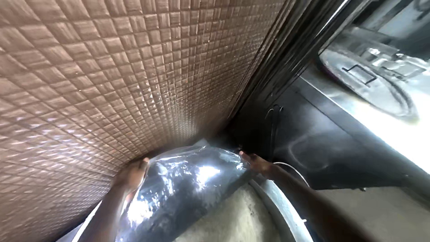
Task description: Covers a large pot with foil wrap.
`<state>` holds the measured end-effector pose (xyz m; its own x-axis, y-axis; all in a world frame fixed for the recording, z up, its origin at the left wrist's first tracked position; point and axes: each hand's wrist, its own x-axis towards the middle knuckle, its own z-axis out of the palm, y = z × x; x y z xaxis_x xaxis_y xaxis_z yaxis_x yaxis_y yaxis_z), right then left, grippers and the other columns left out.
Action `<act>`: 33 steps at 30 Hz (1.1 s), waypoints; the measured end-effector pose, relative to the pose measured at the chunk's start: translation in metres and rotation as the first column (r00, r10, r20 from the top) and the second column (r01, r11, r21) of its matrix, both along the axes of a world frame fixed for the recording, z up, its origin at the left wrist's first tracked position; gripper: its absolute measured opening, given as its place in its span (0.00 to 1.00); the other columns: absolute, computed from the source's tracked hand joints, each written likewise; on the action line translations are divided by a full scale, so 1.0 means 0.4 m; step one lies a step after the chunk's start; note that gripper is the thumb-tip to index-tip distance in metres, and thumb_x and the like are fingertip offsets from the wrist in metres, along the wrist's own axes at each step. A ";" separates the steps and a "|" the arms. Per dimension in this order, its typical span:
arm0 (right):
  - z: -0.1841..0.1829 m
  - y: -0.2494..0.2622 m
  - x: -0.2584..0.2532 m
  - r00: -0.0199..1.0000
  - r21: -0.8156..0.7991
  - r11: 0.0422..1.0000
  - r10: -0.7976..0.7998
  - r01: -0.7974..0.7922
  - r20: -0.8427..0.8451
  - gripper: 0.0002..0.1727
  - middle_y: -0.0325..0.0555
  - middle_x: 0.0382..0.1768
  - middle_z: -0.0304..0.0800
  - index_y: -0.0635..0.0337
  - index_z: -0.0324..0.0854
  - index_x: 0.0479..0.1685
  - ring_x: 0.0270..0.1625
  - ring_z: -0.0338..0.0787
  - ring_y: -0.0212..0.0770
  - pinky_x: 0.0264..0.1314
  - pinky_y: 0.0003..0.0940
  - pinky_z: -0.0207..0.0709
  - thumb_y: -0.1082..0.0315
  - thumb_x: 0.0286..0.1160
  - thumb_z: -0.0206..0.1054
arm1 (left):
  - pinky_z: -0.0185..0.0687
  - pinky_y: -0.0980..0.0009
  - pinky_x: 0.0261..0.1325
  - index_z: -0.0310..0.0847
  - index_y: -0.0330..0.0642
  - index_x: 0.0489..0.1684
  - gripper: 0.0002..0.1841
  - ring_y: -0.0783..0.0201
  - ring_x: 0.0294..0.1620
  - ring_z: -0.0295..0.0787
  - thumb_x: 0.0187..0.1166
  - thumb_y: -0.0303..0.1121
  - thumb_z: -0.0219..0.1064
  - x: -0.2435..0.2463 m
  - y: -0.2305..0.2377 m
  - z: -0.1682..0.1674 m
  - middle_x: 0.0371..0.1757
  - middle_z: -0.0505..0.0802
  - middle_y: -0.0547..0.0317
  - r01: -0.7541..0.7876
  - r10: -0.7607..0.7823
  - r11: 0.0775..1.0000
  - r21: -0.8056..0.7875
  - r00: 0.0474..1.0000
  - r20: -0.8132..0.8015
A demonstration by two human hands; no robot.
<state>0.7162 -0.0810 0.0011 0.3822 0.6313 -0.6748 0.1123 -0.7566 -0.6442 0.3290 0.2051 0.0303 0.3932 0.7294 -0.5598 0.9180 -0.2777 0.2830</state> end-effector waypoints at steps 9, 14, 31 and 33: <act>-0.012 -0.026 -0.023 1.000 0.008 1.000 -0.013 0.013 0.005 0.33 0.45 0.40 0.81 0.60 0.76 0.68 0.39 0.82 0.38 0.44 0.39 0.80 0.39 0.91 0.45 | 0.67 0.38 0.79 0.81 0.43 0.72 0.33 0.43 0.76 0.79 0.94 0.57 0.38 -0.027 -0.001 -0.007 0.72 0.86 0.41 -0.039 0.041 0.999 -0.033 0.996 0.074; -0.055 -0.036 -0.022 0.996 0.149 0.989 -0.027 0.014 0.084 0.29 0.44 0.35 0.81 0.60 0.72 0.73 0.32 0.82 0.37 0.37 0.40 0.82 0.45 0.93 0.45 | 0.67 0.40 0.82 0.76 0.44 0.78 0.33 0.46 0.78 0.78 0.93 0.58 0.37 -0.093 -0.013 0.063 0.75 0.85 0.45 -0.203 0.182 0.979 0.017 0.912 0.366; -0.034 -0.017 0.023 0.826 -0.070 0.960 0.270 -0.272 0.494 0.35 0.66 0.40 0.89 0.69 0.85 0.49 0.43 0.91 0.63 0.50 0.70 0.81 0.43 0.93 0.45 | 0.81 0.34 0.58 0.69 0.55 0.84 0.39 0.37 0.61 0.90 0.83 0.68 0.36 -0.521 -0.379 0.006 0.61 0.92 0.43 -0.463 0.499 0.860 0.212 0.850 -0.169; -0.042 -0.030 0.037 0.873 0.013 0.972 0.204 -0.234 0.443 0.34 0.62 0.34 0.86 0.71 0.83 0.48 0.36 0.88 0.56 0.43 0.64 0.81 0.45 0.93 0.45 | 0.81 0.33 0.59 0.69 0.51 0.83 0.38 0.35 0.60 0.90 0.85 0.66 0.35 -0.535 -0.377 0.000 0.57 0.93 0.39 -0.450 0.477 0.871 0.195 0.871 -0.121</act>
<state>0.7309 -0.0931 -0.0156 0.4751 0.7695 -0.4268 0.5509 -0.6383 -0.5376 0.1151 0.0541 0.0302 -0.0972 0.8875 -0.4504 0.9804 0.1634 0.1104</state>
